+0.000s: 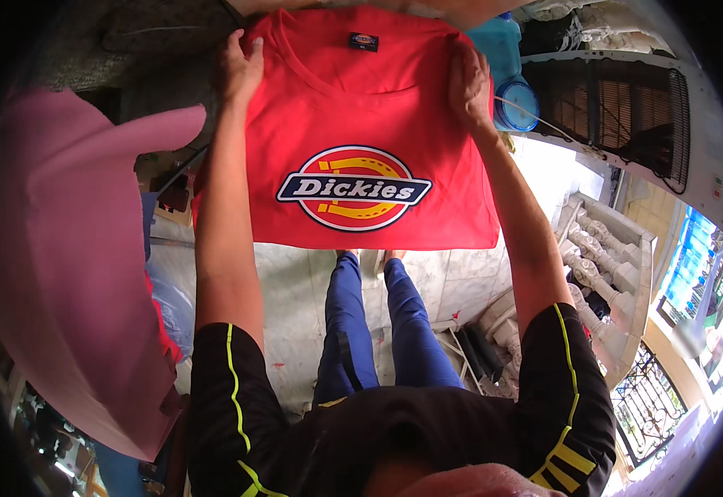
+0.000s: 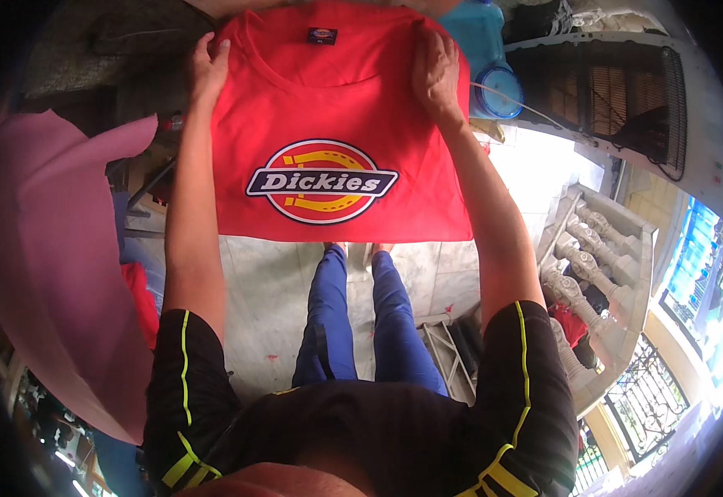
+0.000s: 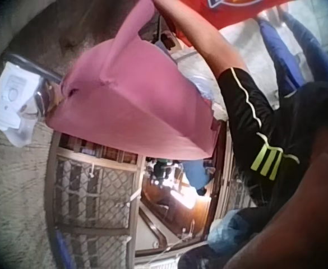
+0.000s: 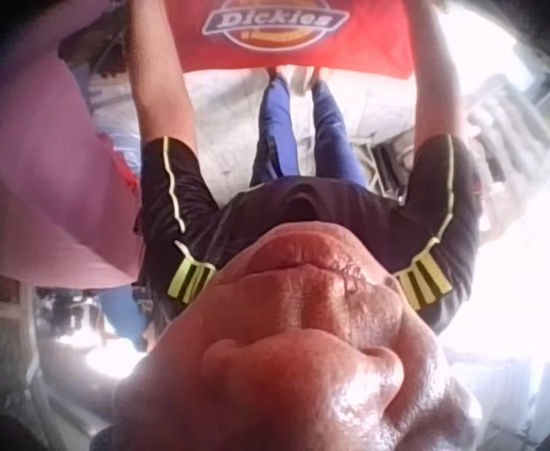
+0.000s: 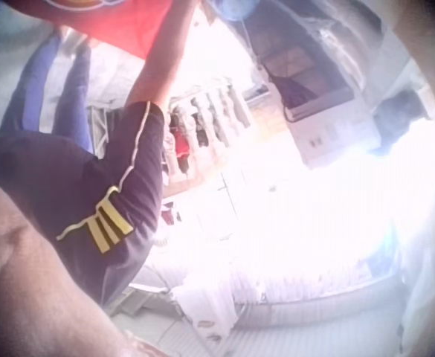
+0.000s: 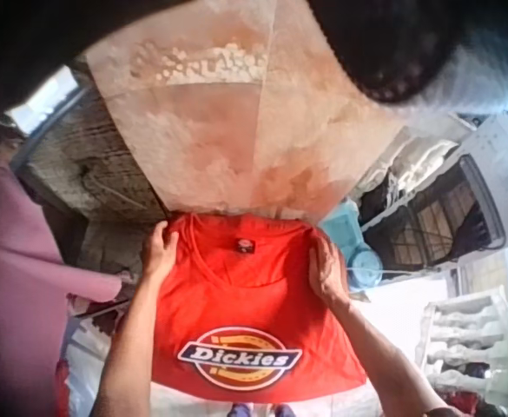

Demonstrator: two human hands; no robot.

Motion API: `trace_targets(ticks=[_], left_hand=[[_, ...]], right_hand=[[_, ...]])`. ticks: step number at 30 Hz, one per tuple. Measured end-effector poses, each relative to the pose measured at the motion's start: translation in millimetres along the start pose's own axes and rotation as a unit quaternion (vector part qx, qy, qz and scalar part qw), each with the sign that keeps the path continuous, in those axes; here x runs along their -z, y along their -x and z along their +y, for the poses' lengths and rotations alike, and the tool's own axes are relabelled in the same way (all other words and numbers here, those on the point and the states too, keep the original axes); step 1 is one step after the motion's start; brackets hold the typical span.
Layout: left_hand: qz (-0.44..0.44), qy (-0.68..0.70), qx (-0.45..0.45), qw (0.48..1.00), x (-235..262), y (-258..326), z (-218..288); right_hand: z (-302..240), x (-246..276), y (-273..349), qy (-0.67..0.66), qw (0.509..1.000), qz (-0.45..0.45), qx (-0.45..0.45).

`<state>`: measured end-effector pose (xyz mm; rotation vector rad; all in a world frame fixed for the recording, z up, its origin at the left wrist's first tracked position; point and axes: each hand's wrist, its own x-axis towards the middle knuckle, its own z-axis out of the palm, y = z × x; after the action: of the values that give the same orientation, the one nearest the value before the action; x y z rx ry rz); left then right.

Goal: The person irons a red Dickies t-shirt on a pink ironing board. They smooth the fabric with their hands, use a white iron to press the front and back of the shirt, and flip the garment to treat different sections.

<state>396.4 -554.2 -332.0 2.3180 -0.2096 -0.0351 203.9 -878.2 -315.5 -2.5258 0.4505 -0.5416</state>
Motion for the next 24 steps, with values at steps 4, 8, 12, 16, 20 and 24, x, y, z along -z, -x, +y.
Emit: trace_targets(ticks=[4,8,12,16,20,24], left_hand=[[-0.128,0.14,0.137,0.972,10.0,-26.5,5.9],[-0.139,0.071,0.093,0.983,-1.5,-62.2,-40.4],[0.114,-0.141,-0.136,0.974,6.3,-23.9,0.1],[0.035,-0.139,-0.231,0.962,12.1,69.4,56.7],[-0.009,-0.215,-0.194,0.957,-10.2,138.9,50.6],[0.005,-0.224,-0.181,0.958,-19.7,151.0,47.9]], right_hand=[[12.1,-14.9,-11.2,-0.055,0.997,0.054,0.013],[34.8,-25.0,-20.6,-0.03,0.997,0.009,0.07],[26.9,-16.3,-18.3,-0.085,0.994,0.055,0.034],[11.5,25.5,27.0,-0.054,0.998,-0.013,0.029],[-19.9,48.4,67.4,0.113,0.983,-0.123,0.078],[15.5,31.3,61.2,0.066,0.991,-0.11,0.036]])
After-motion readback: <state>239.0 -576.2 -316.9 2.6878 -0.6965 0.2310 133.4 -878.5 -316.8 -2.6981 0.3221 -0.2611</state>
